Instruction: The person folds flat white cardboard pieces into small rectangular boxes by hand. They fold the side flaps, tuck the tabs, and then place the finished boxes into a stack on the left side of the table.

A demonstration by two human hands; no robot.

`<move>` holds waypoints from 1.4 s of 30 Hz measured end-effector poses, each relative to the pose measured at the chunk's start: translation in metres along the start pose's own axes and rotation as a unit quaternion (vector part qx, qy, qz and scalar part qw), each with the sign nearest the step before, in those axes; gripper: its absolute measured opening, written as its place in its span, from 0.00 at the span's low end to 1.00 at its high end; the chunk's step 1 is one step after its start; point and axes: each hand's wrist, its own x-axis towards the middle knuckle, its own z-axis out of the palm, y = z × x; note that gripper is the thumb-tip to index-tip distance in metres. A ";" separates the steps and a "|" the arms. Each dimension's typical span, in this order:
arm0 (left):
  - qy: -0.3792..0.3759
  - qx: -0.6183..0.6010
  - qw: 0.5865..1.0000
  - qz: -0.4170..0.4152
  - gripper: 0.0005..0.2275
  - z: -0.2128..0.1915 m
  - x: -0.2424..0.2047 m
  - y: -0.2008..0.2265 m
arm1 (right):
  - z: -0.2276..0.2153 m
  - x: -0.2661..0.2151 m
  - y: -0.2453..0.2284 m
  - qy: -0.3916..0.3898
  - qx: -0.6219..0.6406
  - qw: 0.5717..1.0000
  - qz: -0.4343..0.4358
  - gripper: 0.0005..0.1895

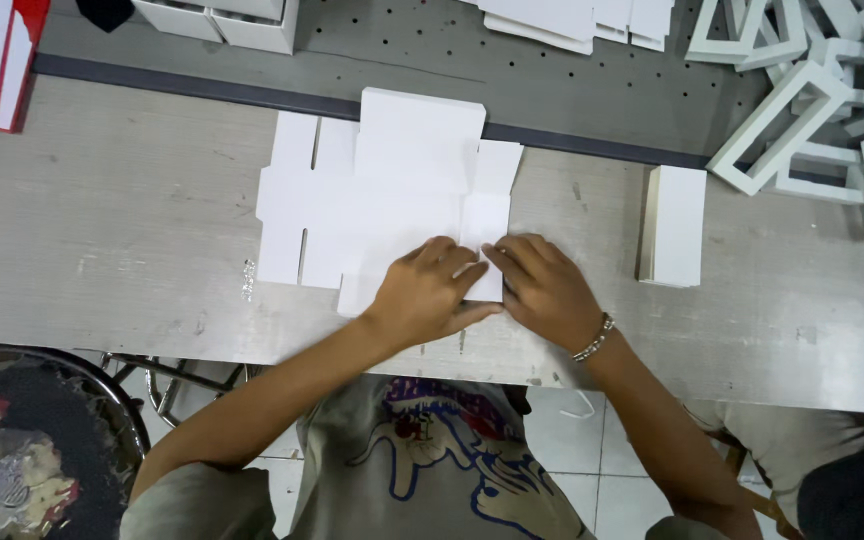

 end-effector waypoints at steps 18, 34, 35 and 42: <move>-0.233 -0.220 0.942 -0.102 0.16 -0.027 0.056 -0.046 | -0.033 0.041 0.008 -0.093 0.154 0.956 0.232 0.20; -0.303 -0.093 0.928 -0.198 0.22 -0.013 0.078 -0.054 | 0.006 0.040 -0.002 -0.051 -0.012 0.970 0.239 0.26; -0.294 -0.101 0.929 -0.204 0.23 -0.015 0.076 -0.053 | 0.007 0.041 -0.005 -0.070 -0.012 0.966 0.247 0.27; -0.226 -0.157 0.939 -0.206 0.28 -0.013 0.062 -0.056 | 0.008 0.040 -0.005 -0.059 0.072 0.961 0.259 0.31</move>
